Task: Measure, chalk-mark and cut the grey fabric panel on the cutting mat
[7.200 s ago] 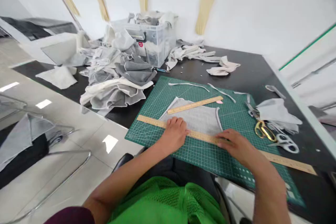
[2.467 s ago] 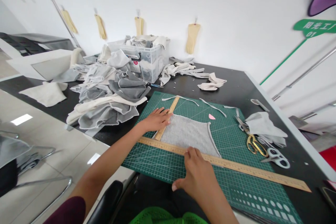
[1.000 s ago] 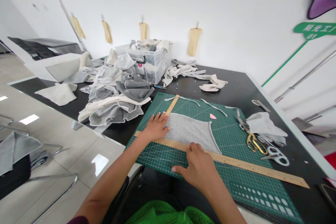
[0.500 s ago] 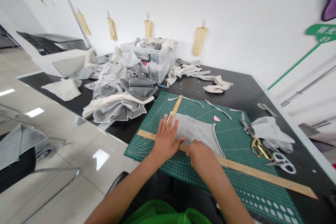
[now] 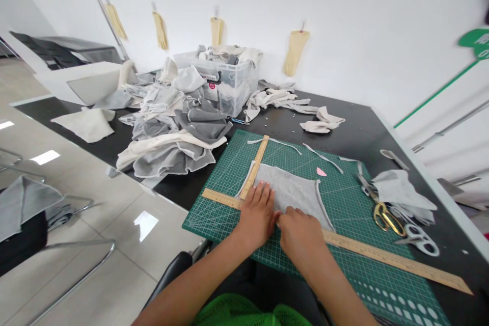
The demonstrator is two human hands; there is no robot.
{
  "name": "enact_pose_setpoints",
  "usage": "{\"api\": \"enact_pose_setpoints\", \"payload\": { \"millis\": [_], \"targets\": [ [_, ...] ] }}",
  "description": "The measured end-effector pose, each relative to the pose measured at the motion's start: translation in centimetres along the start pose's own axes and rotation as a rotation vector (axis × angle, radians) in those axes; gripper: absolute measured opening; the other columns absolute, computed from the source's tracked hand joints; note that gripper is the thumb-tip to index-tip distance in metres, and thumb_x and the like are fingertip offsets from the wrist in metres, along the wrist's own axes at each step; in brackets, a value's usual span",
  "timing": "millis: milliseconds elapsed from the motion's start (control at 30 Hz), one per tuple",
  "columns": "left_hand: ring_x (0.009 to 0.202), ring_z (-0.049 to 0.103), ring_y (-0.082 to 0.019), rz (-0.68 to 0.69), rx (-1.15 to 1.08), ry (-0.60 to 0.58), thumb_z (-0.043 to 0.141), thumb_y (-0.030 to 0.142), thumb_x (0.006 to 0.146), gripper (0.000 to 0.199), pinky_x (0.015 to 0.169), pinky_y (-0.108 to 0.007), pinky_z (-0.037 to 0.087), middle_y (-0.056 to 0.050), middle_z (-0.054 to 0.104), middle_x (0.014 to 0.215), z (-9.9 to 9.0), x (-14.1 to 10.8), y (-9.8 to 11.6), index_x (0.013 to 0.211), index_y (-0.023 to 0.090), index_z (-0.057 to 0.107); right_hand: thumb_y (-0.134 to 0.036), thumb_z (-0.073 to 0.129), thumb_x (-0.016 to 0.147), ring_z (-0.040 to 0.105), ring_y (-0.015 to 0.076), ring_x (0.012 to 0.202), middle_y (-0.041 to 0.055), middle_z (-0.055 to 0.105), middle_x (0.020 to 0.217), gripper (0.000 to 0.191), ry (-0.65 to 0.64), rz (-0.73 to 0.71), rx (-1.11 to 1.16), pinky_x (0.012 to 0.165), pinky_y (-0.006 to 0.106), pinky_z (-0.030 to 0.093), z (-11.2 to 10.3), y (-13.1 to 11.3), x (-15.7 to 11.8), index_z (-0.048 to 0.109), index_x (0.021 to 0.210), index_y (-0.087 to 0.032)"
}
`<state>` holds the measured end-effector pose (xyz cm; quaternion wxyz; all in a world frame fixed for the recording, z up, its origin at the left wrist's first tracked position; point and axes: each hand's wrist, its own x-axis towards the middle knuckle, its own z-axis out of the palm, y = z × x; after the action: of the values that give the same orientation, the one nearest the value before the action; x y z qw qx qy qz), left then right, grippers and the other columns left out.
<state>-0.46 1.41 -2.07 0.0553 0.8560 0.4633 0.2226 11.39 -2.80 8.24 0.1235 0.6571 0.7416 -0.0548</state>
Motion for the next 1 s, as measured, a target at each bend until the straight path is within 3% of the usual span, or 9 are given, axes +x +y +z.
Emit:
{"api": "enact_pose_setpoints", "payload": {
  "millis": [133,233,333,400,500,600,700,833,1000],
  "targets": [
    [0.152,0.032,-0.031,0.024,0.012,-0.038,0.042,0.036,0.102,0.055,0.125,-0.052,0.03,-0.014,0.042,0.159,1.3,0.2,-0.5,0.153,0.016,0.041,-0.007,0.05,0.089,0.068,0.035,0.101,0.0211,0.075,0.1,0.03,-0.007,-0.014,0.015,0.087,0.045,0.043,-1.0,-1.3,-0.2,0.076,0.105,-0.01],
    [0.151,0.033,-0.03,0.022,0.028,-0.068,0.039,0.032,0.104,0.051,0.125,-0.05,0.032,-0.014,0.043,0.158,1.9,0.6,-0.5,0.151,0.016,0.044,-0.015,0.05,0.094,0.065,0.0342,0.109,0.0201,0.074,0.11,0.031,0.126,-0.102,0.101,0.097,0.045,0.039,-3.0,-2.5,0.9,0.074,0.112,-0.011],
    [0.145,0.043,-0.031,-0.037,-0.005,-0.104,0.035,0.03,0.104,0.048,0.122,-0.052,0.037,-0.013,0.053,0.15,1.3,1.0,-0.1,0.149,0.019,0.048,-0.024,0.047,0.099,0.065,0.0266,0.107,0.0115,0.075,0.107,0.028,0.313,-0.183,0.254,0.098,0.037,0.039,-5.0,-3.0,4.5,0.074,0.104,-0.018],
    [0.143,0.046,-0.031,-0.004,-0.055,-0.117,0.037,0.032,0.103,0.047,0.123,-0.052,0.037,-0.012,0.055,0.148,0.6,1.1,0.3,0.147,0.021,0.051,-0.03,0.042,0.104,0.064,0.0216,0.109,0.0075,0.074,0.114,0.032,0.351,-0.242,0.379,0.096,0.031,0.041,-5.4,-2.7,7.9,0.071,0.115,-0.021],
    [0.147,0.04,-0.032,0.003,-0.072,-0.121,0.041,0.035,0.103,0.051,0.124,-0.051,0.035,-0.015,0.048,0.154,-0.2,0.9,0.5,0.149,0.015,0.048,-0.029,0.042,0.104,0.062,0.0196,0.116,0.0107,0.069,0.127,0.036,0.371,-0.21,0.43,0.099,0.028,0.041,-3.8,-1.4,12.7,0.064,0.128,-0.015],
    [0.15,0.035,-0.033,-0.012,-0.054,-0.133,0.04,0.042,0.104,0.06,0.125,-0.049,0.034,-0.019,0.04,0.159,-0.1,0.8,0.4,0.152,0.008,0.043,-0.031,0.05,0.101,0.058,0.02,0.123,0.0121,0.064,0.134,0.038,0.379,-0.213,0.422,0.104,0.029,0.039,-1.0,0.2,15.2,0.062,0.132,-0.013],
    [0.15,0.036,-0.033,-0.007,-0.049,-0.147,0.038,0.048,0.104,0.062,0.126,-0.049,0.031,-0.02,0.042,0.157,0.2,0.8,0.3,0.151,0.009,0.045,-0.039,0.059,0.096,0.056,0.023,0.125,0.0124,0.063,0.135,0.042,0.4,-0.242,0.409,0.107,0.034,0.037,1.1,1.3,15.9,0.063,0.13,-0.015],
    [0.151,0.034,-0.032,-0.02,-0.06,-0.151,0.039,0.047,0.104,0.061,0.126,-0.05,0.029,-0.02,0.043,0.157,0.0,0.9,0.4,0.151,0.008,0.044,-0.049,0.075,0.082,0.058,0.0289,0.122,0.0121,0.065,0.134,0.048,0.408,-0.302,0.406,0.106,0.042,0.038,2.3,1.9,16.5,0.071,0.12,-0.02],
    [0.151,0.032,-0.033,-0.028,-0.057,-0.165,0.042,0.044,0.104,0.06,0.125,-0.05,0.028,-0.021,0.042,0.157,-0.3,0.9,0.6,0.15,0.006,0.043,-0.046,0.08,0.079,0.059,0.0307,0.124,0.0108,0.065,0.136,0.049,0.451,-0.41,0.46,0.106,0.046,0.037,3.7,2.0,17.8,0.071,0.121,-0.022]
  ]
}}
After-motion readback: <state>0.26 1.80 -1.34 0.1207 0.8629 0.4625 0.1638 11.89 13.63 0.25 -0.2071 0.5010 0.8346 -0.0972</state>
